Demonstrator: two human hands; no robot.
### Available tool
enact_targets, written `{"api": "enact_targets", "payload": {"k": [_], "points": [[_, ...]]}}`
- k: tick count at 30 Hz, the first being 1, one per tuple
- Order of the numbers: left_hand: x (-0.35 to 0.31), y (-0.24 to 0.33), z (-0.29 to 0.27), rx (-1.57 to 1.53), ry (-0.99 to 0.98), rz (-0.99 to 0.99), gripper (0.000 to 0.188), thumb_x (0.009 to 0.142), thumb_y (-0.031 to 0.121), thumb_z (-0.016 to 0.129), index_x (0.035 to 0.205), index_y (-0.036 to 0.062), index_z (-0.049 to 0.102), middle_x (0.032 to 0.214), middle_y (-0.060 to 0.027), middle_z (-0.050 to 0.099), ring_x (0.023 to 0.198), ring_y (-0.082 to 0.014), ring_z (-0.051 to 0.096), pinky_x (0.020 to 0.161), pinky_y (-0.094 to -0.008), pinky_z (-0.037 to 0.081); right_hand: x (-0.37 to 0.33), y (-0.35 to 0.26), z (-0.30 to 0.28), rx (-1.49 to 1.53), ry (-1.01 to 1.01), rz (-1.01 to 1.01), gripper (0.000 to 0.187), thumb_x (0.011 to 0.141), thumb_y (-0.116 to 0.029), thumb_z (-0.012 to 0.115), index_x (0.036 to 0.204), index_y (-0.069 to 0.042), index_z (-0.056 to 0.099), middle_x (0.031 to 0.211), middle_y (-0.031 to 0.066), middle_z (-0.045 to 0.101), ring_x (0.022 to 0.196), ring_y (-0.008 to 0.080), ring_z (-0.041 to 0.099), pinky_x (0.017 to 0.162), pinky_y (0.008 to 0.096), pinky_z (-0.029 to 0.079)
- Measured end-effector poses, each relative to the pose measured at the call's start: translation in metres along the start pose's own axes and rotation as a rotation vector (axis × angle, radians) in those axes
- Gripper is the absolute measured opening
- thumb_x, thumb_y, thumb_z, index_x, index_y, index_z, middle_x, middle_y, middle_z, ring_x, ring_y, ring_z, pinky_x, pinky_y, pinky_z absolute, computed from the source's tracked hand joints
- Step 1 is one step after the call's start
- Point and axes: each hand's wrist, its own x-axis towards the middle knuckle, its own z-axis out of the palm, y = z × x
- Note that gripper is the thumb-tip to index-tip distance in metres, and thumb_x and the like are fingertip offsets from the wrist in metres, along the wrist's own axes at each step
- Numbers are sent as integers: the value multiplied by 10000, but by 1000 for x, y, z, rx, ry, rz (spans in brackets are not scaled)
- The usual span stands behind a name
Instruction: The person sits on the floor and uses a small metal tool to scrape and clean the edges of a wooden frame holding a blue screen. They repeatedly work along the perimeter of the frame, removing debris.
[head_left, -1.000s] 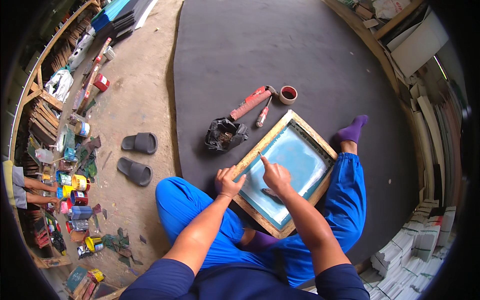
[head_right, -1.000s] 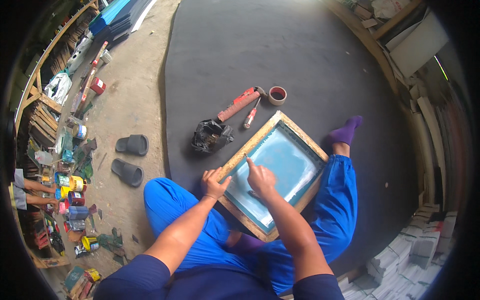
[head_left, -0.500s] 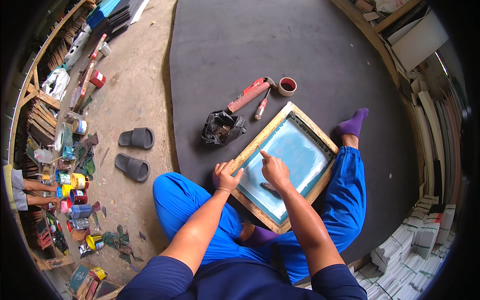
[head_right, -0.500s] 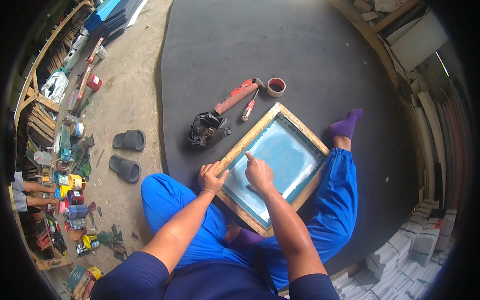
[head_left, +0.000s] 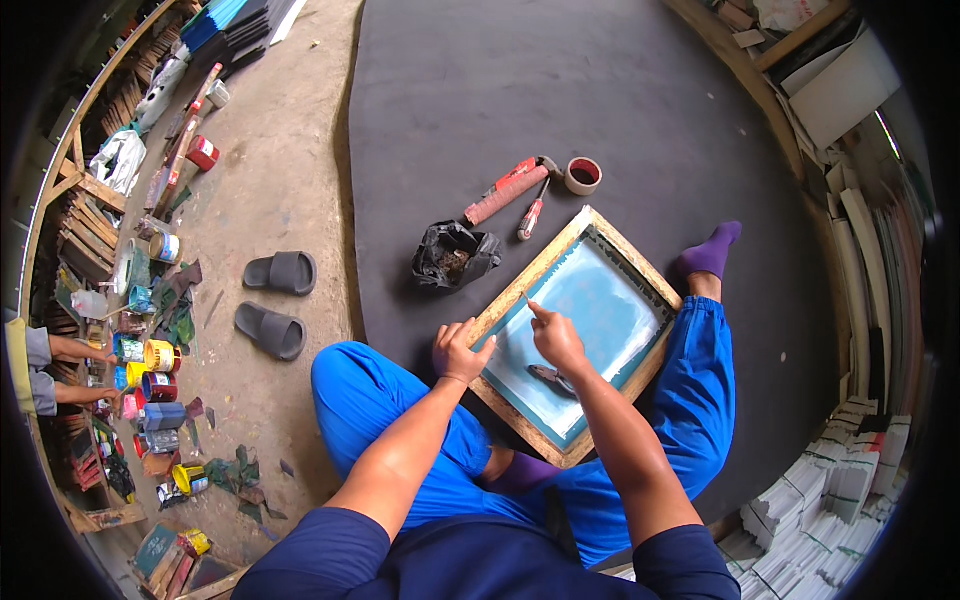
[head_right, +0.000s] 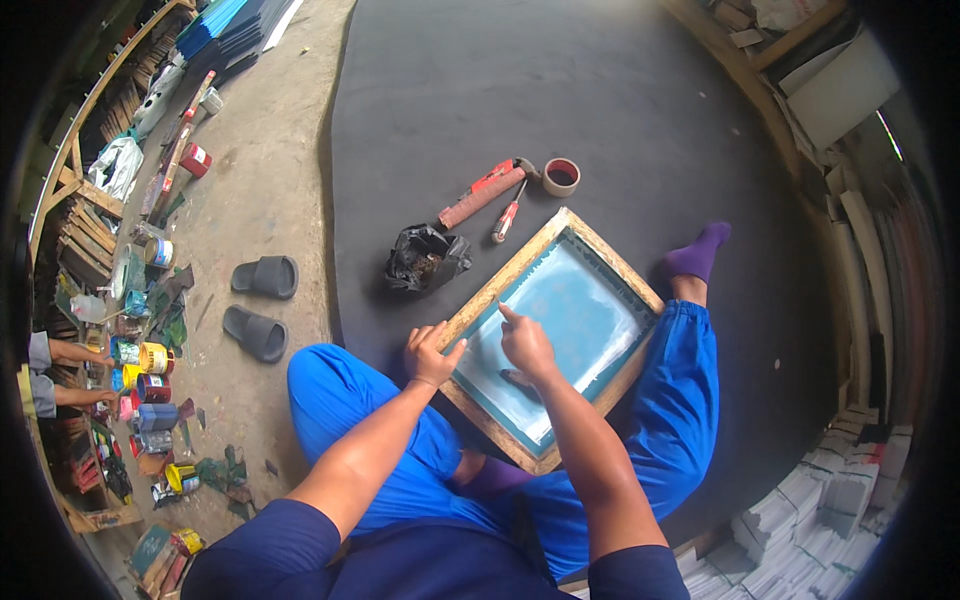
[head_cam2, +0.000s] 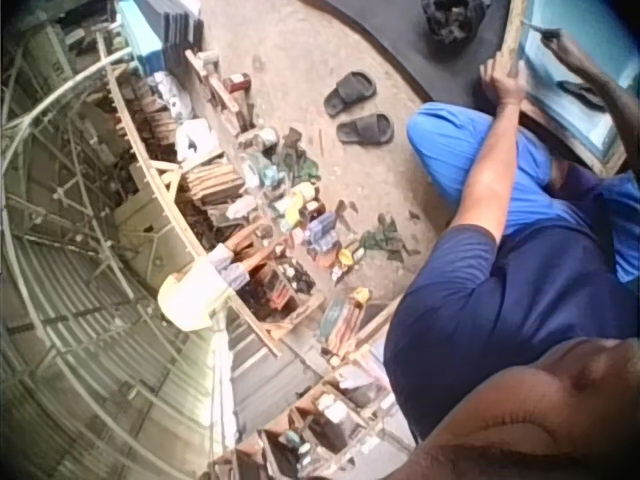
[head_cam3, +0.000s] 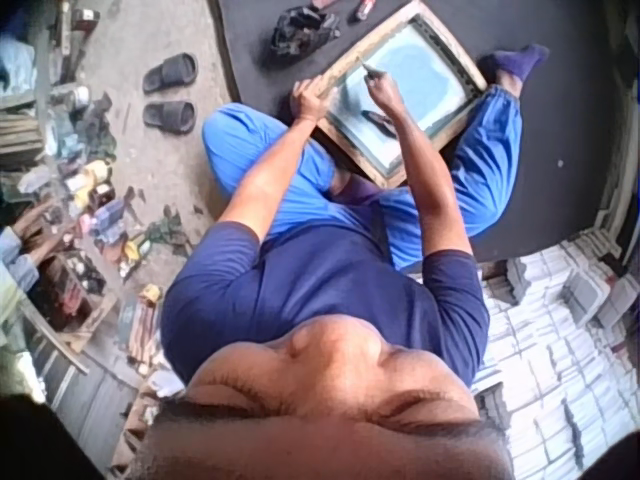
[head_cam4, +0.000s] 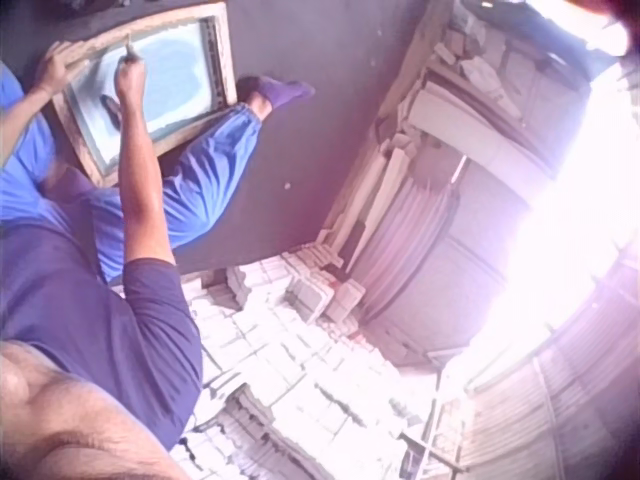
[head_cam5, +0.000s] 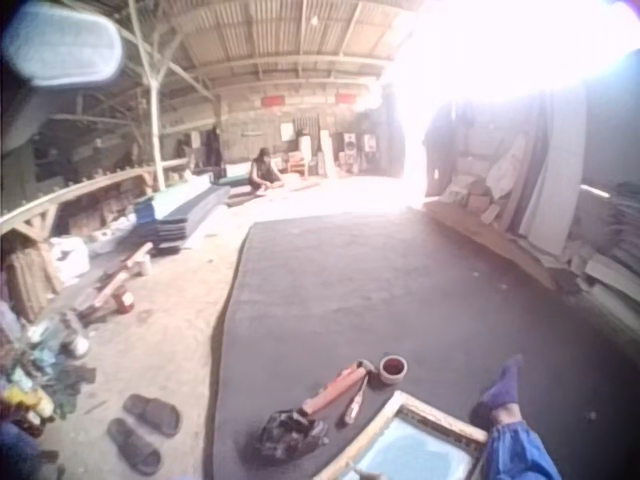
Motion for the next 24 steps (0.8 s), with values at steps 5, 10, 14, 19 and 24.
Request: {"api": "enact_targets", "payload": {"k": [5,10,14,19,24], "points": [[-3,-3,0,-4,-1,-17,480,727,347,842,1072,22,765,950,-117,723,887,-336,650,811,-428,536,8,23,14,118,6,-51,431,1007,-165,567,1437,-186,601,1220,293,670,1192,433,636,1006,447,501],[3,2,4,8,-9,14,471,726,342,842,1065,24,768,955,-117,726,888,-336,650,812,-429,536,29,67,28,193,43,-181,471,1043,-208,545,1514,-226,526,790,171,683,665,304,653,586,423,500],[-3,-6,4,5,8,6,467,723,340,846,1063,29,770,958,-118,726,888,-336,649,811,-430,535,15,35,-3,852,-354,236,468,1074,-268,539,1539,-248,498,634,-39,403,455,64,291,387,274,229],[-1,-3,4,-7,-2,-3,471,720,341,847,1064,29,771,965,-121,727,894,-341,651,823,-431,535,24,45,-7,1110,-451,385,448,1074,-276,545,1521,-260,522,632,-29,426,425,76,319,366,277,260],[-2,-4,2,-6,-13,-19,474,717,344,850,1067,33,771,970,-122,728,904,-340,657,839,-429,537,17,39,-1,290,-172,-8,452,1061,-283,556,1499,-175,535,999,109,673,837,227,614,706,385,465]]}}
